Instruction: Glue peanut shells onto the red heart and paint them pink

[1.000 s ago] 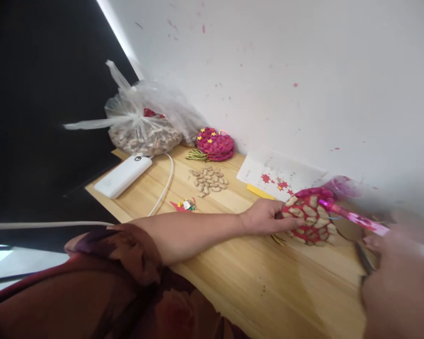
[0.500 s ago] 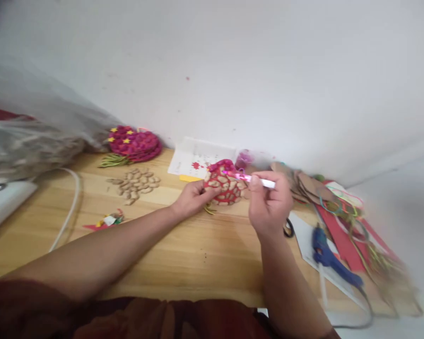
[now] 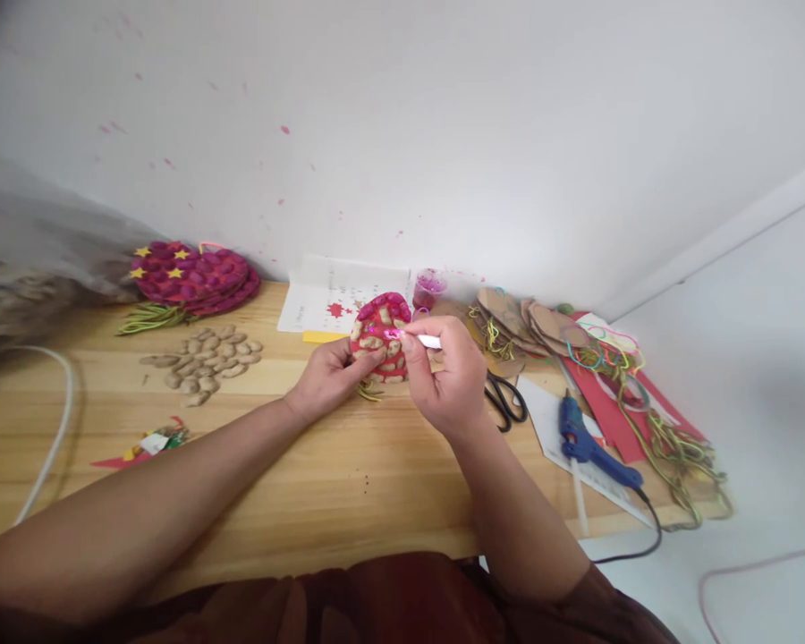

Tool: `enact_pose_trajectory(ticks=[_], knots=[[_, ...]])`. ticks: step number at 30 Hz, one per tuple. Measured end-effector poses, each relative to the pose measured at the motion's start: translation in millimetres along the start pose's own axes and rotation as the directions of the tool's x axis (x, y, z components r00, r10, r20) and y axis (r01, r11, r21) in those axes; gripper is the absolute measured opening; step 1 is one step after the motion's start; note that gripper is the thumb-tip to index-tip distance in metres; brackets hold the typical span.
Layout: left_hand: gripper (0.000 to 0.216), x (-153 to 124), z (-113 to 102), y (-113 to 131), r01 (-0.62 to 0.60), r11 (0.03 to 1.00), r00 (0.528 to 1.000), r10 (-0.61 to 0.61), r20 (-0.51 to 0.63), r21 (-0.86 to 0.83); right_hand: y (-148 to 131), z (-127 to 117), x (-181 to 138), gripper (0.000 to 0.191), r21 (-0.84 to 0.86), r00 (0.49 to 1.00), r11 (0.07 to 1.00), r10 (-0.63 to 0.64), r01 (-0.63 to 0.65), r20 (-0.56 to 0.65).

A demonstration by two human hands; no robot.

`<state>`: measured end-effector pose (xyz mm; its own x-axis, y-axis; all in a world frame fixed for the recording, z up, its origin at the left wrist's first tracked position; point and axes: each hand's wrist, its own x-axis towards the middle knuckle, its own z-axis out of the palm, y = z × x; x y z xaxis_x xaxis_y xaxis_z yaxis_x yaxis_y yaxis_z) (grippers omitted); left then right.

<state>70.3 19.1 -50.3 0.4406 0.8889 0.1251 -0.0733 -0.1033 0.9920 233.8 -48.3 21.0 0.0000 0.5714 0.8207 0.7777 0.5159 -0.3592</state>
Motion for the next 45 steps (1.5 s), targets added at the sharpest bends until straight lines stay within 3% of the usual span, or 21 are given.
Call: enact_pose_trajectory(ticks=[9, 18, 30, 45], knots=[[0.039, -1, -1, -1, -0.016, 0.997, 1.0, 0.017, -0.009, 0.079, 0, 1, -3, 0.012, -0.037, 0.999, 0.999, -0.029, 0.031, 0.043], [0.037, -1, 0, 1, -0.024, 0.995, 0.999, 0.027, -0.027, 0.096, 0, 0, 0, 0.011, -0.074, 0.999, 0.997, -0.025, 0.022, -0.035], [0.037, -1, -1, -2, -0.032, 0.994, 0.999, 0.034, -0.014, 0.108, -11, 1, -3, 0.005, -0.048, 0.997, 0.999, 0.019, -0.015, 0.081], [0.036, -2, -1, -5, -0.034, 0.995, 0.999, 0.034, 0.001, 0.097, -7, -3, 2, 0.002, -0.074, 0.997, 0.995, 0.072, -0.073, -0.009]])
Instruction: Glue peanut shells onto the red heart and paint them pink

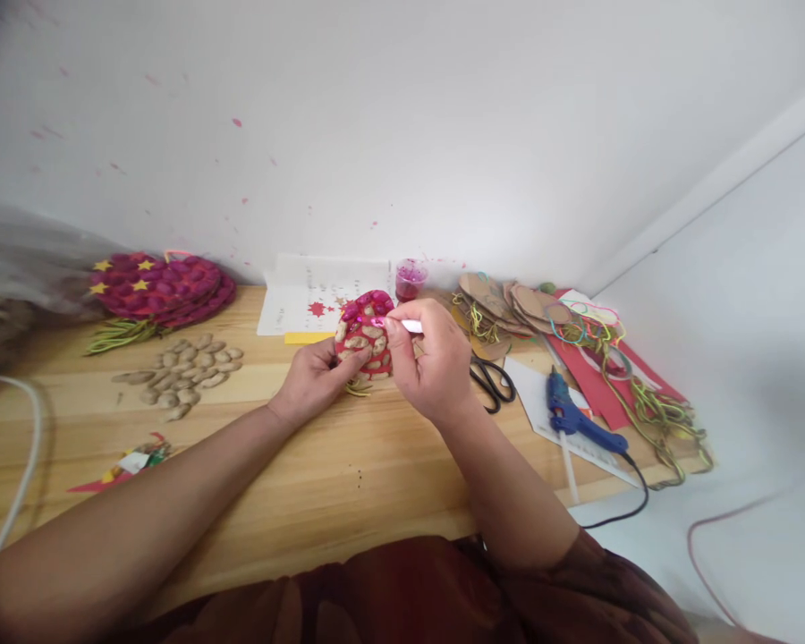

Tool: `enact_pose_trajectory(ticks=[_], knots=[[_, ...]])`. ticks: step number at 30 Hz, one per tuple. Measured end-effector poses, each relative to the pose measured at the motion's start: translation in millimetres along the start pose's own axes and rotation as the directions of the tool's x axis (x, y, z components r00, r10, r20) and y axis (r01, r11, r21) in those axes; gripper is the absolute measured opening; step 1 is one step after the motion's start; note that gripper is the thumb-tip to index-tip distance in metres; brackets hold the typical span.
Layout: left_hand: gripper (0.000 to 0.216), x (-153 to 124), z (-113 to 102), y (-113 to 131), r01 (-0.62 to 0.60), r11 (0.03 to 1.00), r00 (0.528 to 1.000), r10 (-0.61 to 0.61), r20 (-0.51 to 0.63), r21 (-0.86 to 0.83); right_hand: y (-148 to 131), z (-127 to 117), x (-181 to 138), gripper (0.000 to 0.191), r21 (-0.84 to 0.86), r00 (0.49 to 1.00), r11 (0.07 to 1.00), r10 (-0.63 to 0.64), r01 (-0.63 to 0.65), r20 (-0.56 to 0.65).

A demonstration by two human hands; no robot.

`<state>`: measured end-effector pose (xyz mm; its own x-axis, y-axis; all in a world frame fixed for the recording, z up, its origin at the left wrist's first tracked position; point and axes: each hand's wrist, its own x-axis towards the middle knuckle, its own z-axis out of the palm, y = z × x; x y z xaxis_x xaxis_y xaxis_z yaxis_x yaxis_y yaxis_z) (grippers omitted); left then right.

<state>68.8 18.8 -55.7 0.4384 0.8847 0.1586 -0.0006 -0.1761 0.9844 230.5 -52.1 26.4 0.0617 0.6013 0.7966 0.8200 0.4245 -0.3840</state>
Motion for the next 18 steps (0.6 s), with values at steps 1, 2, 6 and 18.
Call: enact_pose_trajectory(ticks=[1, 2, 6, 18], knots=[[0.037, 0.1, -0.1, -0.8, 0.002, 1.0, 1.0, -0.002, -0.001, -0.008, 0.1, -0.1, 0.1, 0.002, 0.007, 1.0, 1.0, 0.003, -0.003, -0.006], [0.037, 0.1, -0.1, -1.4, 0.004, 1.0, 1.0, -0.004, -0.002, -0.011, 0.1, -0.1, 0.2, 0.002, 0.016, 1.0, 1.0, 0.006, -0.005, -0.012], [0.039, -0.1, -0.6, -1.6, 0.013, 0.999, 1.0, -0.013, 0.002, -0.036, -0.1, 0.7, 0.3, 0.003, 0.05, 0.999, 0.998, 0.027, -0.026, -0.017], [0.042, -1.6, -1.4, 3.2, 0.058, 0.988, 0.998, -0.053, 0.035, -0.142, 3.2, 0.6, 0.0, 0.003, 0.101, 0.999, 0.994, 0.043, -0.042, -0.008]])
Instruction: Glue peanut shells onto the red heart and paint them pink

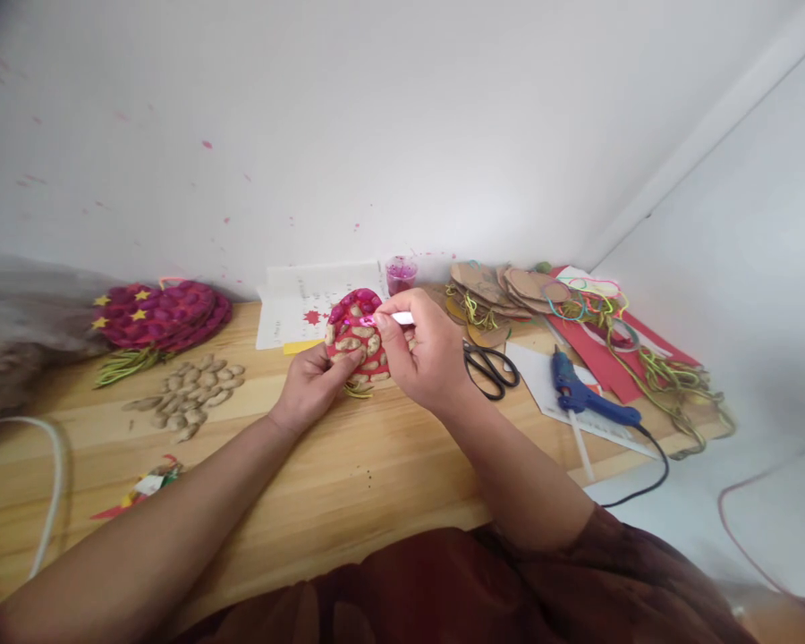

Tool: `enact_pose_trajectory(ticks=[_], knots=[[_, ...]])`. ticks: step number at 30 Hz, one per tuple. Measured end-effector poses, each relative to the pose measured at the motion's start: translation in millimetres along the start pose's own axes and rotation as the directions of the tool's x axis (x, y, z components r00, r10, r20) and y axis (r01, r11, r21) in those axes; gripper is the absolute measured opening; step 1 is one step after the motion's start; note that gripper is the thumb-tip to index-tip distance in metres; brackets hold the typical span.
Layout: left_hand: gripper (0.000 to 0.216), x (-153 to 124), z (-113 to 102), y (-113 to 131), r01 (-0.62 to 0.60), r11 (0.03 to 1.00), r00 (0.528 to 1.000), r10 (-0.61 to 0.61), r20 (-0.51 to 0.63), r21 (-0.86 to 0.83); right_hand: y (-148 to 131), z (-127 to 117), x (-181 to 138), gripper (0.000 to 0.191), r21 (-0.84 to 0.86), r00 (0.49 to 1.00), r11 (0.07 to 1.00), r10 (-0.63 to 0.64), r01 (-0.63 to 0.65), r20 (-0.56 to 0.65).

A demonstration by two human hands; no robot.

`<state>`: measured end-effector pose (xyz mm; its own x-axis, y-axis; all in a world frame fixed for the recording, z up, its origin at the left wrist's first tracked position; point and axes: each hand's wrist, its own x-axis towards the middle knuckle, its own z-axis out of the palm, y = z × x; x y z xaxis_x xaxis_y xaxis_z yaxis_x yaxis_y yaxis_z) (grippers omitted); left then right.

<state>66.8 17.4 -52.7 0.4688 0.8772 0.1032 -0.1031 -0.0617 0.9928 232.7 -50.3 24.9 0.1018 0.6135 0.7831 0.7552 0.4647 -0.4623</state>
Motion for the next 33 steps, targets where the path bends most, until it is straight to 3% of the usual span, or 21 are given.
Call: enact_pose_trajectory(ticks=[8, 13, 19, 24, 33], knots=[[0.042, 0.1, 0.2, 2.4, 0.023, 0.996, 1.0, -0.024, -0.012, -0.081, -3.1, 2.1, -1.4, 0.003, -0.014, 0.995, 0.996, -0.085, 0.086, 0.058], [0.037, 1.6, -0.5, -0.6, 0.035, 0.987, 0.999, -0.035, 0.0, -0.157, 0.3, 0.1, -0.4, 0.003, -0.023, 0.998, 0.998, -0.056, 0.056, -0.008], [0.038, 1.0, -0.5, 1.2, 0.04, 0.989, 0.999, -0.04, -0.002, -0.145, 0.6, 2.1, -0.2, 0.003, 0.018, 0.995, 0.996, -0.088, 0.088, 0.039], [0.04, 1.6, -0.2, 0.3, 0.045, 0.99, 0.999, -0.046, 0.0, -0.137, 2.9, 2.5, 0.1, 0.004, 0.002, 0.997, 0.997, -0.074, 0.074, -0.01], [0.04, 0.5, 0.8, 2.5, 0.016, 0.995, 0.999, -0.019, -0.03, -0.098, 1.3, 4.3, -1.1, 0.004, 0.01, 0.996, 0.996, -0.091, 0.091, 0.004]])
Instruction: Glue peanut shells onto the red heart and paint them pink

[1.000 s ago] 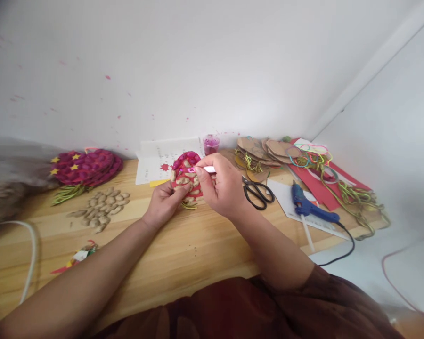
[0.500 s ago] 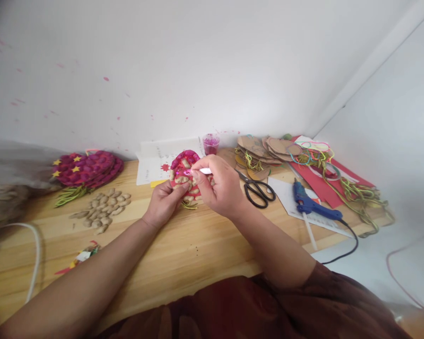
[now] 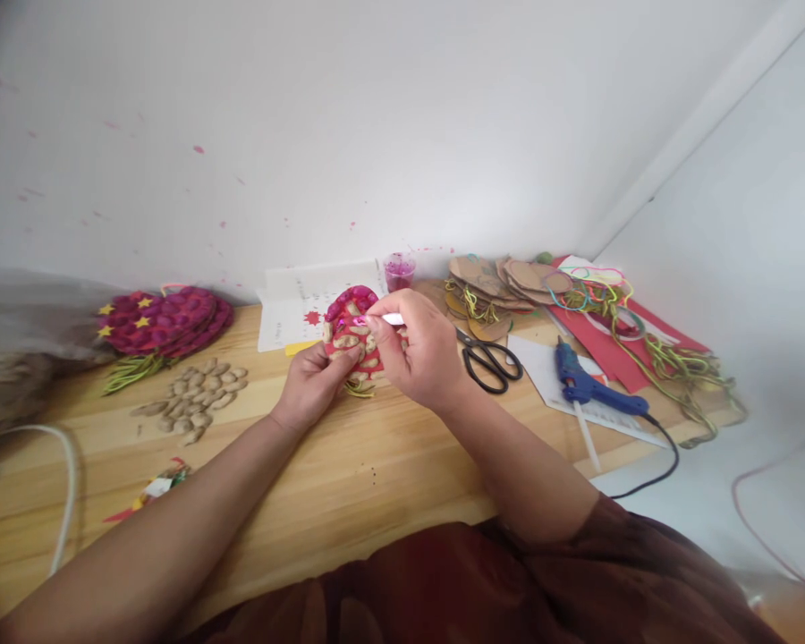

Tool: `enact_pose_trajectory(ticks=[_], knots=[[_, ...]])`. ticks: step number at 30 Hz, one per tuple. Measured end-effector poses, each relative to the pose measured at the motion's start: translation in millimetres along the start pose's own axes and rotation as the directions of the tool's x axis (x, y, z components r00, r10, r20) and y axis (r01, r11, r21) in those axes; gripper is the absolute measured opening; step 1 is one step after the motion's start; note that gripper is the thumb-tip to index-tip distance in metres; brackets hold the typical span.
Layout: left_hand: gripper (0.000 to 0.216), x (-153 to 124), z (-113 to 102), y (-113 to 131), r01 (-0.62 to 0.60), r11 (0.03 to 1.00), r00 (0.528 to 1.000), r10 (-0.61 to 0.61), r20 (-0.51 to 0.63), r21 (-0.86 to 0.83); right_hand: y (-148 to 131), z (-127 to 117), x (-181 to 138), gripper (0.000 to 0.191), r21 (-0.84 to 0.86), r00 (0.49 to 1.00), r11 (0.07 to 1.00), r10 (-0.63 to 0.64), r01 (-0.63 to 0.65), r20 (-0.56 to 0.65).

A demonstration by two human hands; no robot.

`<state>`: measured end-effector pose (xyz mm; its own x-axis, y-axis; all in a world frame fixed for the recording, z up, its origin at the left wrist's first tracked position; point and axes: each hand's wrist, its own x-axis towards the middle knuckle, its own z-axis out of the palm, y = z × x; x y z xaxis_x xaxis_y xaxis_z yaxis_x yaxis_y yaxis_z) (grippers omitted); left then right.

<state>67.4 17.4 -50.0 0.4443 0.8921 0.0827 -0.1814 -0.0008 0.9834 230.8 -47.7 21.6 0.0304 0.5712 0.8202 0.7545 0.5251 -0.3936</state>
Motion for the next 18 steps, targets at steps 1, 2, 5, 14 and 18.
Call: enact_pose_trajectory(ticks=[1, 2, 5, 14, 18], knots=[[0.039, 0.0, 0.0, -0.2, 0.0, 1.0, 1.0, 0.0, -0.002, -0.003, 0.0, 0.0, 0.0, 0.004, 0.0, 1.0, 1.0, -0.001, 0.001, -0.005], [0.039, 0.1, 0.0, -0.4, -0.001, 1.0, 1.0, 0.001, -0.002, -0.005, 0.1, -0.1, 0.1, 0.004, 0.003, 1.0, 1.0, -0.002, 0.002, -0.005], [0.039, 0.6, -0.2, -0.1, -0.009, 1.0, 1.0, 0.009, 0.0, 0.006, 0.3, -0.5, 0.4, 0.004, 0.01, 1.0, 1.0, -0.003, 0.003, 0.009], [0.04, -0.7, 0.8, 4.0, -0.001, 1.0, 1.0, 0.001, 0.005, -0.029, -0.2, -0.9, 1.1, 0.004, 0.046, 0.999, 0.999, -0.006, 0.004, 0.032], [0.04, -0.9, 0.6, 4.0, -0.013, 1.0, 1.0, 0.013, 0.007, -0.02, -1.7, 2.2, -0.5, 0.004, 0.037, 0.998, 0.999, -0.014, 0.012, 0.061]])
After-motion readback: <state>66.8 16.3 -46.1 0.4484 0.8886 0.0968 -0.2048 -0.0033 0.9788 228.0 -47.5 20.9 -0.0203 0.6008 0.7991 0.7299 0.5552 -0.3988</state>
